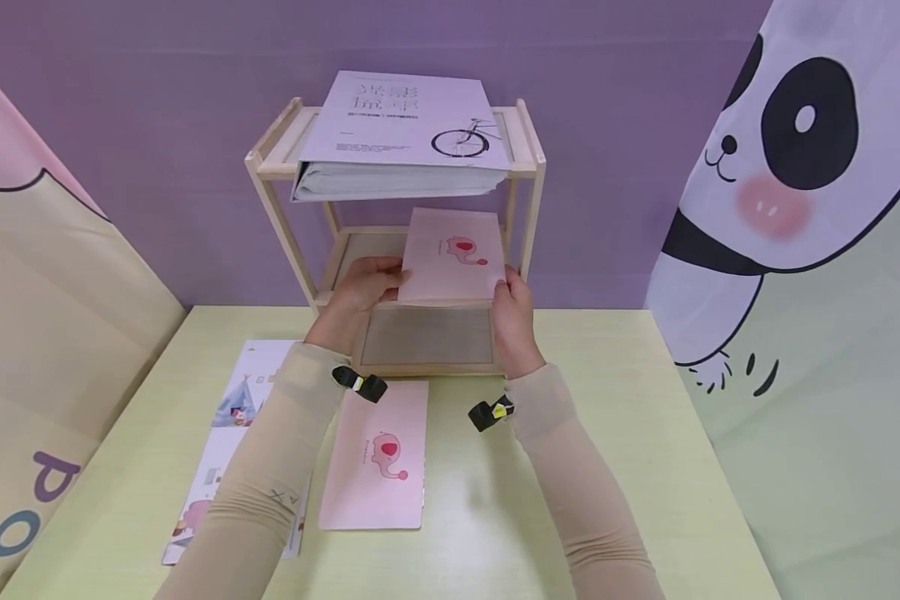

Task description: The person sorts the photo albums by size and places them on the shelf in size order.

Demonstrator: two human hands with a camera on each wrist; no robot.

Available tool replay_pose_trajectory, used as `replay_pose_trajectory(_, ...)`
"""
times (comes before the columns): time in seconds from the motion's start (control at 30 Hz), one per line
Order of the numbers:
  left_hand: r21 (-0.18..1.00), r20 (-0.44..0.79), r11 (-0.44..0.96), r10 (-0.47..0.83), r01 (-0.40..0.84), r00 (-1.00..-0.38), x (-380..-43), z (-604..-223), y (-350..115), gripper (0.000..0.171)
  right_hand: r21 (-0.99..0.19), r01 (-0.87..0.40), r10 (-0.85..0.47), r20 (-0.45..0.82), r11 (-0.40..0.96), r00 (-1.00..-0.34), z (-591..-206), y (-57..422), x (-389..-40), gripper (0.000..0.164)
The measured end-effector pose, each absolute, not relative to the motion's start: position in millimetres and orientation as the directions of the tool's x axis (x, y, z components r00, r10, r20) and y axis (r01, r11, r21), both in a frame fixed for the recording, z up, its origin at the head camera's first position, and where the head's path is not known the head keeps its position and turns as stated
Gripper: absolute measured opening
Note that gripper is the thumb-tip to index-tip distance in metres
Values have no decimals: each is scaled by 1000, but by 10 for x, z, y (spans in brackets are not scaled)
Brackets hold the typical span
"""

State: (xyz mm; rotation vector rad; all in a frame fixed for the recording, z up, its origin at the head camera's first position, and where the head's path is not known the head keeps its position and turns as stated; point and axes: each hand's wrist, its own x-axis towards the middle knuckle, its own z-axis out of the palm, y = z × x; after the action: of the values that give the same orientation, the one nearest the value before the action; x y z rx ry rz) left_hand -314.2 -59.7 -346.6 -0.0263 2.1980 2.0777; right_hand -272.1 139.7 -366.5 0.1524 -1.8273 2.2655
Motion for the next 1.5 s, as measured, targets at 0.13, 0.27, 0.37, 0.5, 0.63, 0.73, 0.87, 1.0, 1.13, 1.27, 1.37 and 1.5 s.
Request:
replay_pose_trajectory(0.13,995,-88,48,68,-85,-994,-3146,-3499,-579,36,-953,-230,120,210,-197,-970,-3662,1387,-2723,44)
replay_pose_trajectory(0.27,996,-85,37,65,-83,-994,-3150,-3527,-567,36,-957,-216,130,194,-191,-972,-3655,1374,-2727,43)
replay_pose_trajectory(0.37,995,-88,43,58,-86,-994,-3158,-3537,-560,37,-960,-209,129,187,-188,-974,-3661,1371,-2731,42)
replay_pose_trajectory(0.5,994,-84,69,43,-80,-996,-3154,-3539,-537,37,-959,-205,141,180,-194,-974,-3683,1377,-2739,42)
replay_pose_trajectory(0.63,992,-54,117,9,-53,-998,-3101,-3536,-496,36,-958,-193,147,164,-211,-975,-3702,1375,-2732,43)
replay_pose_trajectory(0.73,991,1,136,-16,-1,-1000,-3049,-3554,-463,34,-956,-191,151,160,-221,-976,-3711,1367,-2725,43)
replay_pose_trajectory(0.87,989,52,139,-25,48,-998,-3011,-3592,-429,34,-955,-199,160,167,-219,-973,-3728,1357,-2720,42)
replay_pose_trajectory(1.0,987,54,154,-18,51,-998,-2974,-3602,-403,37,-957,-209,160,178,-200,-971,-3746,1356,-2702,44)
replay_pose_trajectory(1.13,973,90,215,-25,82,-996,-2920,-3605,-385,38,-966,-210,155,186,-150,-970,-3758,1362,-2689,42)
replay_pose_trajectory(1.27,962,118,253,-31,106,-993,-2880,-3616,-375,39,-978,-196,145,184,-76,-972,-3751,1367,-2681,43)
replay_pose_trajectory(1.37,956,130,269,-27,118,-991,-2852,-3614,-367,39,-981,-190,137,182,-42,-974,-3756,1374,-2683,46)
replay_pose_trajectory(1.5,940,150,312,-9,140,-989,-2826,-3613,-360,39,-980,-197,128,192,-24,-973,-3771,1387,-2687,47)
